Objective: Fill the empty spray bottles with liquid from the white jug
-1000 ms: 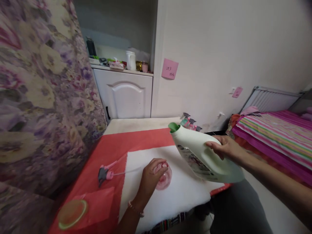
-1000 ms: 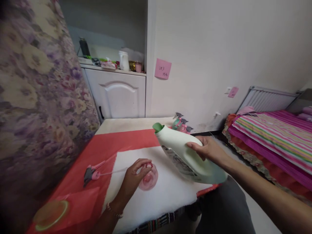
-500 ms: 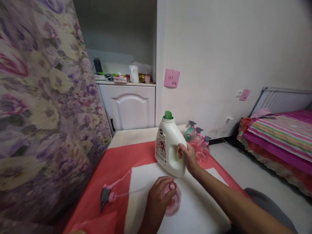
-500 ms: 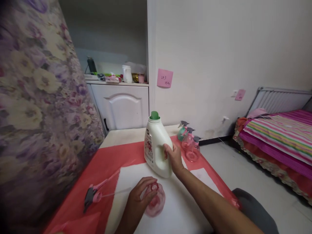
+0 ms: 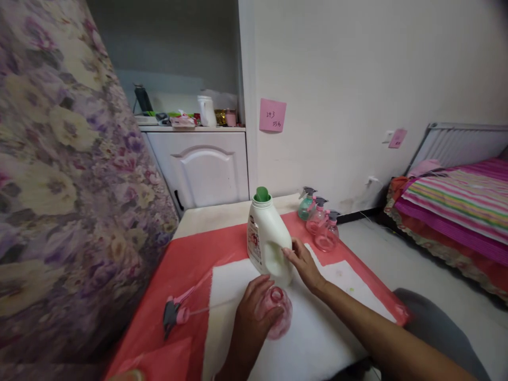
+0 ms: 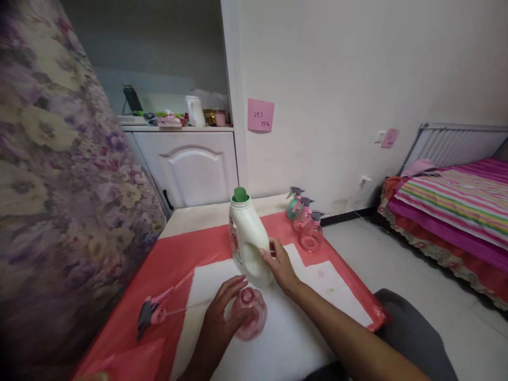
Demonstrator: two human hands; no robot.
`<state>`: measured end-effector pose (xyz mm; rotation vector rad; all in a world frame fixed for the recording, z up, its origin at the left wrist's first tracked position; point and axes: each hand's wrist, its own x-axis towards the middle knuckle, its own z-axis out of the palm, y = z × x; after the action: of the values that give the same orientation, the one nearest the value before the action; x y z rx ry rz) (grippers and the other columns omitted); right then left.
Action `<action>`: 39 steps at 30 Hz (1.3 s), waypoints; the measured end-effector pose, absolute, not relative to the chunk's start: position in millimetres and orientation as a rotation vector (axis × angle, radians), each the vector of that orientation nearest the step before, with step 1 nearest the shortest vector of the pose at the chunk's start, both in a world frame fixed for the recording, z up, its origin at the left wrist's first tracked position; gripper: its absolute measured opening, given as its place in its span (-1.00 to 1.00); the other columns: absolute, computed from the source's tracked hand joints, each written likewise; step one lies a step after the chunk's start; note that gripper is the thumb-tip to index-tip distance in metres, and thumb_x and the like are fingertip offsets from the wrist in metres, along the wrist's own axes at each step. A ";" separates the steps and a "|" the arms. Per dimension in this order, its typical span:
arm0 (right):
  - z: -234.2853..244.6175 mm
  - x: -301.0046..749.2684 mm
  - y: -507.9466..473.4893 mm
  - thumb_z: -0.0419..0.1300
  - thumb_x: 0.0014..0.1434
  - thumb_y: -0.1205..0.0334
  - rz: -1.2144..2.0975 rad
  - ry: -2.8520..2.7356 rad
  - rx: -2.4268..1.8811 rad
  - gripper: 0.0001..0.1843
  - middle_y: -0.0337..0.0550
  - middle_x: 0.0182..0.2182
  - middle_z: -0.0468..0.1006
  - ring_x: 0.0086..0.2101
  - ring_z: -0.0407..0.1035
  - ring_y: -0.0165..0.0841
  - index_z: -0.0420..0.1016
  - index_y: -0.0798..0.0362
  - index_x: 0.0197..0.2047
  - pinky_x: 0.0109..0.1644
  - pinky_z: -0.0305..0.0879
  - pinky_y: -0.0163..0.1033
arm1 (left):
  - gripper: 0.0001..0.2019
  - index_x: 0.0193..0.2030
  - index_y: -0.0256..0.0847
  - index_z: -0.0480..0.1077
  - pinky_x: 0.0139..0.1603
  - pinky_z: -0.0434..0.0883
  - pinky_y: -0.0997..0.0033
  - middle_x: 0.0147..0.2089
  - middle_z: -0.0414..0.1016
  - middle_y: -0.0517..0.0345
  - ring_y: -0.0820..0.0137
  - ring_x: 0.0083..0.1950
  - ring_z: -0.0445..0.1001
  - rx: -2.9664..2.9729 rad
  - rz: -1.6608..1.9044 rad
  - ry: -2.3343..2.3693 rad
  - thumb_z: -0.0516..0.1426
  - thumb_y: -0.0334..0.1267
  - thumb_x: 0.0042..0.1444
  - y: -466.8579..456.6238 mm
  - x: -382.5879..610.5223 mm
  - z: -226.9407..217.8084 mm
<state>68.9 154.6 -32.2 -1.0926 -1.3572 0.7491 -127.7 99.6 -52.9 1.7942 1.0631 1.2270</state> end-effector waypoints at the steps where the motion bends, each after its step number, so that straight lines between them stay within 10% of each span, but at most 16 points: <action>1: -32.4 75.6 147.0 0.19 0.18 -0.04 0.744 -1.361 -1.104 -0.62 -0.16 -0.19 0.50 -0.16 0.39 -0.25 0.38 0.01 -0.03 -0.08 0.35 -0.18 | -0.60 -0.03 -0.14 0.51 0.24 0.36 0.03 0.11 0.51 -0.06 0.11 0.17 0.45 1.797 1.222 1.081 0.31 -0.18 -0.07 99.9 -128.7 -55.4; 13: -74.9 147.3 35.1 0.15 0.23 0.19 0.743 -1.520 -1.231 -0.80 -0.16 -0.21 0.47 -0.18 0.41 -0.27 0.38 -0.04 -0.05 -0.06 0.36 -0.15 | -0.23 0.33 -0.22 0.20 0.38 0.19 0.01 0.39 0.24 -0.13 0.07 0.39 0.20 1.990 0.770 1.552 0.24 -0.01 -0.02 83.9 -172.2 -90.3; 39: -117.9 138.3 13.2 0.06 0.24 0.22 0.798 -1.681 -1.139 -0.81 -0.21 -0.35 0.50 -0.38 0.44 -0.33 0.42 0.00 -0.12 -0.25 0.39 -0.25 | -0.53 0.32 -0.03 0.26 0.35 0.15 -0.08 0.41 0.19 0.03 0.12 0.41 0.16 2.501 0.422 2.146 -0.01 -0.14 0.27 21.3 -158.7 -117.7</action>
<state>138.3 13.2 -117.9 -1.1392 -1.6807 0.7980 -158.7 21.3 -117.7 2.5012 2.1459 0.4218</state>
